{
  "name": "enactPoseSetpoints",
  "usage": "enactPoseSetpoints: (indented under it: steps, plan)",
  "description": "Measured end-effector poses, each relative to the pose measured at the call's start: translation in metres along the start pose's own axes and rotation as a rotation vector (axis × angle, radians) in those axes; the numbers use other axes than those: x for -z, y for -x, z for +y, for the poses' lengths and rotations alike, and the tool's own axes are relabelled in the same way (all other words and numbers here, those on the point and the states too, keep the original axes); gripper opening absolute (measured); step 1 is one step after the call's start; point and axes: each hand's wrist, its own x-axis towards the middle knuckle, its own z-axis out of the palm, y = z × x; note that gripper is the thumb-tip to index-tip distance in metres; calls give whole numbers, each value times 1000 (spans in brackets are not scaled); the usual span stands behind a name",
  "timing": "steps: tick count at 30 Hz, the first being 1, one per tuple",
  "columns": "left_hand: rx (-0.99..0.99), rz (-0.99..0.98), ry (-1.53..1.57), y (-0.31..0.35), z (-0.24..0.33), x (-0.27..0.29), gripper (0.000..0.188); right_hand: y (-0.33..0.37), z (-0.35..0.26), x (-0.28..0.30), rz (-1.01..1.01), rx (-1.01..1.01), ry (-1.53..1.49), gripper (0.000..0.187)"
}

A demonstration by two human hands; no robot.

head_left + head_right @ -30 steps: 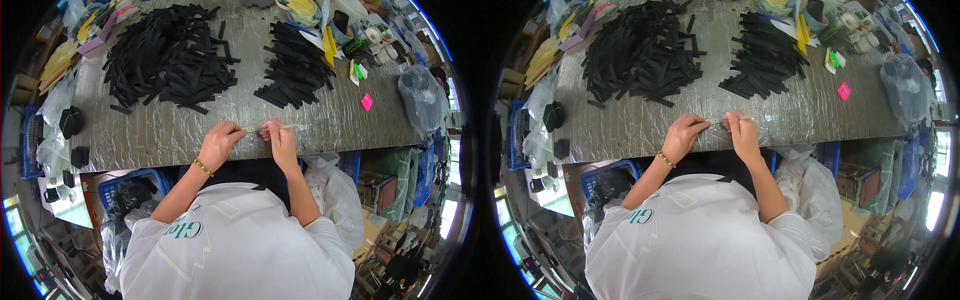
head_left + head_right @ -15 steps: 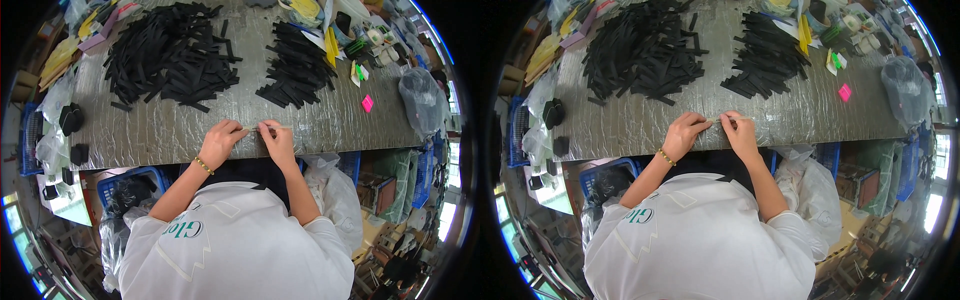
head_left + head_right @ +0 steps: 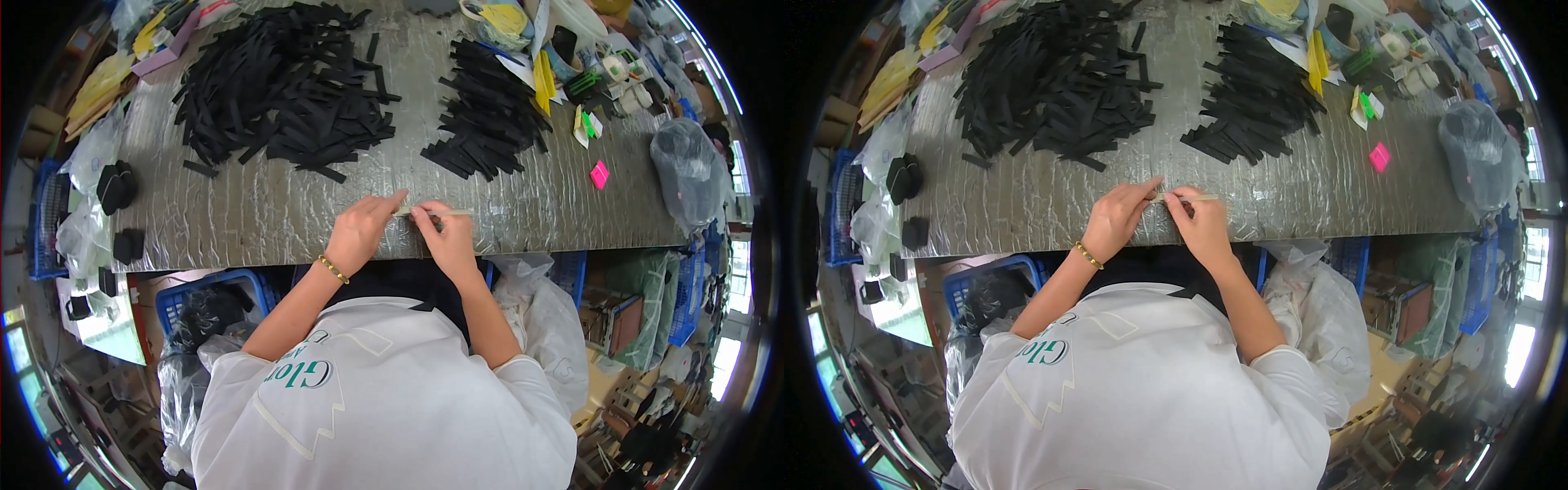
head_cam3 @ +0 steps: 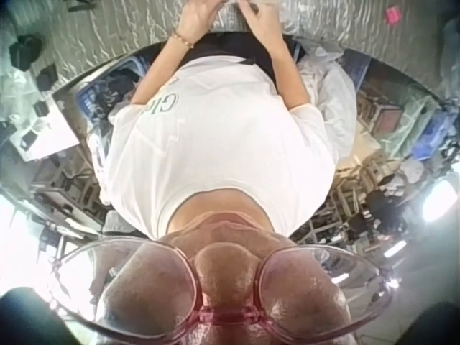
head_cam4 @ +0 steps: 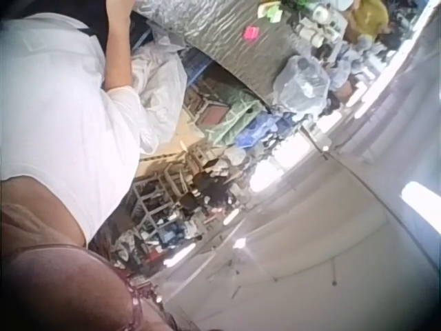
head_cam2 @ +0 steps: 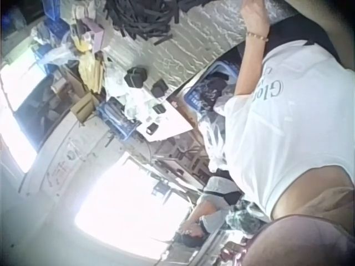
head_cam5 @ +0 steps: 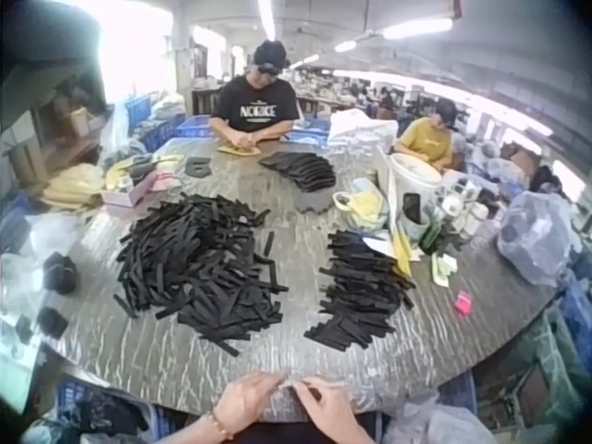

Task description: Organizing small black shoe components and applying adhesive labels to them in a manufacturing facility.

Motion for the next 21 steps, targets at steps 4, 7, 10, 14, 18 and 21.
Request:
enactPoseSetpoints:
  steps: [4, 7, 10, 14, 18, 21]
  plan:
    - [-7, 19, 21, 1, -1, 0, 42, -5, -1, -9, -43, 31, 14, 19]
    - [18, 3, 29, 1, -1, 1, 38, -7, -4, -10, -61, 36, 42, 18]
    - [25, -3, 45, 1, -3, 0, 36, -7, -8, -12, -8, 88, 89, 18]
    - [30, -3, 59, 0, -4, 1, 33, -7, -6, -10, -18, 215, 117, 15]
    - [65, -39, 68, 0, -1, 4, 33, -7, 2, 5, -55, 309, 196, 11]
    - [36, -53, 106, 0, -5, 5, 32, -9, 9, 11, -113, 317, 323, 17]
